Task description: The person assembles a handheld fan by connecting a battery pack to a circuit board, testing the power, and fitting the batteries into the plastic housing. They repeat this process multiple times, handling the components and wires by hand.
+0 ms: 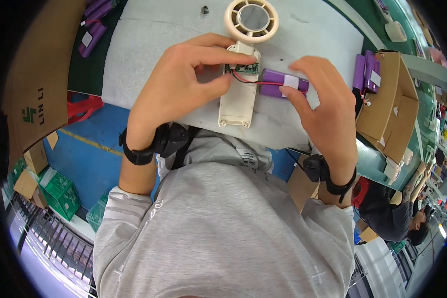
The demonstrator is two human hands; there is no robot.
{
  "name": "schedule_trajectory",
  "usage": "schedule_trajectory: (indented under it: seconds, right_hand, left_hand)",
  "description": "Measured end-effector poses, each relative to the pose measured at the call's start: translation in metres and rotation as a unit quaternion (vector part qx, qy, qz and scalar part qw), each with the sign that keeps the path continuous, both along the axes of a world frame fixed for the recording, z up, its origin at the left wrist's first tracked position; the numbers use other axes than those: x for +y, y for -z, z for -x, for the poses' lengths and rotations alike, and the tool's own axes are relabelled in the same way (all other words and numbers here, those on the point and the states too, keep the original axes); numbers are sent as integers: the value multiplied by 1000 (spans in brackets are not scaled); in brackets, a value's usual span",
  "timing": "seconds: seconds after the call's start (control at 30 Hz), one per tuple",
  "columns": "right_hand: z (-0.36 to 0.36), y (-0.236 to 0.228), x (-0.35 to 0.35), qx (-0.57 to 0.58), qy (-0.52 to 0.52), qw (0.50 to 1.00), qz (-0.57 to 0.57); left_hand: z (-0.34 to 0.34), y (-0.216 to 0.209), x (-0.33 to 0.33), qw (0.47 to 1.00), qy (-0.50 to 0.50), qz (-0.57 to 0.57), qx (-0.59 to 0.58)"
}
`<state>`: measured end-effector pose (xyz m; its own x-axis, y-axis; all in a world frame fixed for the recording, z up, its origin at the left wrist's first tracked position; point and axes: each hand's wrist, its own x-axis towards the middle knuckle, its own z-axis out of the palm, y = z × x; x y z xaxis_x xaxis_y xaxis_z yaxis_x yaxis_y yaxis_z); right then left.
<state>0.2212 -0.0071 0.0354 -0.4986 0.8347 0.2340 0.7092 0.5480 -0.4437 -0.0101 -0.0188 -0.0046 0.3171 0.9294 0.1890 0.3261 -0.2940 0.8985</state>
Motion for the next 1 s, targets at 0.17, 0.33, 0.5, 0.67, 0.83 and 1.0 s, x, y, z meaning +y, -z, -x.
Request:
schedule_trajectory:
  seconds: [0.17,0.33,0.5,0.67,0.83,1.0]
  right_hand:
    - [-16,0,-14,7,-34,999,28]
    - [-8,-5,-7,-37,-88,995,-2]
    - [0,-7,-9,-147,-125,981,-8]
    - [-1,-4,-10,-159,-93,983,2]
    - [-13,-6,-3,-76,-83,992,57]
    - [-12,4,-7,-49,-75,996,7]
  left_hand:
    - [-9,-14,-4,997,-28,71,3]
    - [-14,-7,-8,995,-62,72,-19]
    - [-13,-8,-11,989,-78,120,-41]
    - [-14,-6,-11,989,-80,111,-54]
    - [-17,-5,-11,989,-79,107,-59]
    - [-13,3,-10,989,-82,103,-64]
